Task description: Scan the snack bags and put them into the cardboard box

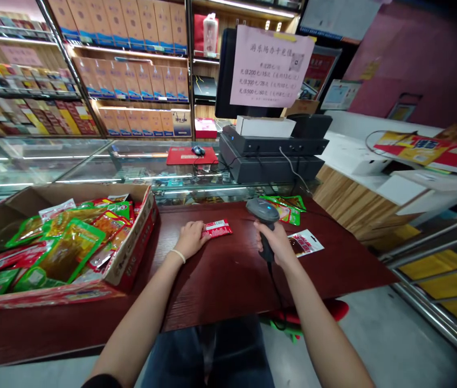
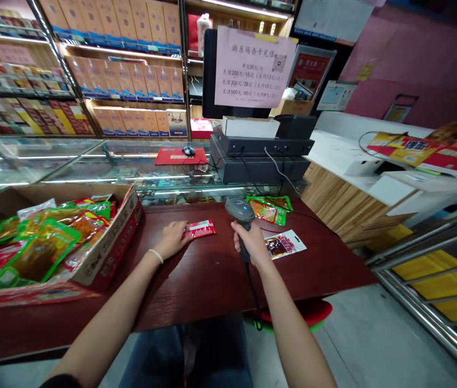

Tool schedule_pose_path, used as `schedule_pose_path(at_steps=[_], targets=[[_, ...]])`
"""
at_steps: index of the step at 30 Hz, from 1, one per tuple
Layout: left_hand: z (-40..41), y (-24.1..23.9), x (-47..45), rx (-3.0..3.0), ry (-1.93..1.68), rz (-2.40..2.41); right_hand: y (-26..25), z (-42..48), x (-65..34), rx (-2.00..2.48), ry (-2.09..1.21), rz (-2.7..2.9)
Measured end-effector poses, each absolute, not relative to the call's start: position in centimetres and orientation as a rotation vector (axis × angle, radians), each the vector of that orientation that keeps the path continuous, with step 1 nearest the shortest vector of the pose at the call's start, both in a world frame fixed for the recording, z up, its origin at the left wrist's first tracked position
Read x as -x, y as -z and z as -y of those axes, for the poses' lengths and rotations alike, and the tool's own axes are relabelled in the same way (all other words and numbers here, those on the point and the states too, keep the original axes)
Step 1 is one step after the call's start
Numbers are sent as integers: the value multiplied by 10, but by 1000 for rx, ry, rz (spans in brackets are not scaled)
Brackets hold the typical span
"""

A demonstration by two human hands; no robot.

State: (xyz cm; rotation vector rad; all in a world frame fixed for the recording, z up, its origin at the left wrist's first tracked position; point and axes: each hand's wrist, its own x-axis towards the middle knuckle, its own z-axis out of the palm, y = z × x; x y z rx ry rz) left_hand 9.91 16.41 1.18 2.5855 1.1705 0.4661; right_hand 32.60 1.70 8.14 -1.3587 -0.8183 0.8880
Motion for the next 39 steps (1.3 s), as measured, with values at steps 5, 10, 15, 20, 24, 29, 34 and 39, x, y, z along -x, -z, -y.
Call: schedule_pose_path(at_steps=[5,10,15,20,24,29,34,39], targets=[[-162,-16,-106,-2518,-426,-1302,-78,-16,-324,1417,-913,816],[-163,-19,-93,-2359,-491,-1259,-78,-17,-319,1442,-908,853],[-167,-19,-88,-1864,-843,-1056,-78,-18,-306,1474,-882,911],[-172,-14,-88,-1716,-981,-1013,-84,-14,-293,1520,-869,1073],[-174,-13,-87,-1753,-987,-1070,-84,-11,-290,1635,-834,1241],[-175,-15,-85,-1826,-953,-1136,-82,-9,-289,1697,-772,1320],[-176,-7,-88,-1747,-1020,-1077,-84,-3,-288,1638,-829,1249],[-158,-41,-95,-1829,-1087,-1104,-95,2,-289,1603,-795,1101]])
